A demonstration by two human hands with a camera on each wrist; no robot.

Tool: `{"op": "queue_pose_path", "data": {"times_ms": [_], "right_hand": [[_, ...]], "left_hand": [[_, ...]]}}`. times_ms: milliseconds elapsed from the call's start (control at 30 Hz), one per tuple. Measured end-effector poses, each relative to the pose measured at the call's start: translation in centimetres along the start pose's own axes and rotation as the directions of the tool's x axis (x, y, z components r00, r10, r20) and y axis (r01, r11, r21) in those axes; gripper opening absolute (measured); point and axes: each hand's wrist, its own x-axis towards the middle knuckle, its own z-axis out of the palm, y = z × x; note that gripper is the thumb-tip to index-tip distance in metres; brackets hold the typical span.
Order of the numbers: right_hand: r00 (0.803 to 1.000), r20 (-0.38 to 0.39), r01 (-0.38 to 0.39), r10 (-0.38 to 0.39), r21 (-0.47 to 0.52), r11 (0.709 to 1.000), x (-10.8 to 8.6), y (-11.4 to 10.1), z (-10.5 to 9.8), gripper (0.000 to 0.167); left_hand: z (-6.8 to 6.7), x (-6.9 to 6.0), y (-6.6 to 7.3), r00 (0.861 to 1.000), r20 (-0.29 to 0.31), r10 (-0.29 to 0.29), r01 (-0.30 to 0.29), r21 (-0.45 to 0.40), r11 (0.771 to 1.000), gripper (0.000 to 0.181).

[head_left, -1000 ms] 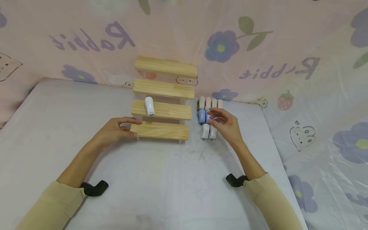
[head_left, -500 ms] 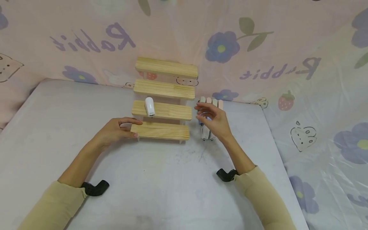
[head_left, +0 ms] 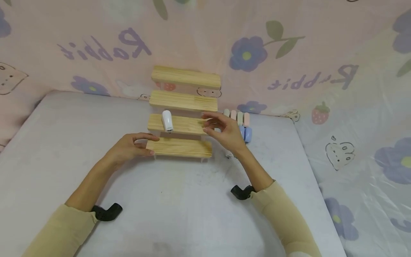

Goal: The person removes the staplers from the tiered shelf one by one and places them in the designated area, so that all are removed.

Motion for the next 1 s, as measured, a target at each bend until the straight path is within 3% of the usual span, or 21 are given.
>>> {"op": "queue_pose_path", "data": {"times_ms": [200,367,567,733,1000], "right_hand": [[0.998,0.064,-0.018,0.017,0.021,1.0,1.4,-0.5,1.2,0.047],[0.992,0.122,-0.043,0.04,0.022,0.999,2.3,1.0,2.0,0.053],[0.985,0.161,-0.047,0.053,-0.043,0.998,3.0,2.3,2.9,0.059],[0.979,0.197,-0.022,0.042,-0.102,0.995,3.8,1.7,3.7,0.059],[0.965,0.25,-0.053,0.083,-0.122,0.991,5.1,1.8,5.1,0.066]], "left_hand": [[-0.2,0.0,0.0,1.0,-0.003,0.004,-0.004,-0.003,1.0,0.056],[-0.3,0.1,-0.2,1.0,-0.001,0.011,-0.011,-0.003,1.0,0.056],[0.0,0.1,-0.5,1.0,-0.001,0.005,-0.005,-0.002,1.0,0.056],[-0.1,0.2,-0.6,1.0,-0.002,0.0,0.0,-0.003,1.0,0.056],[-0.1,0.3,-0.5,1.0,-0.007,-0.008,0.008,0.001,1.0,0.056]]}}
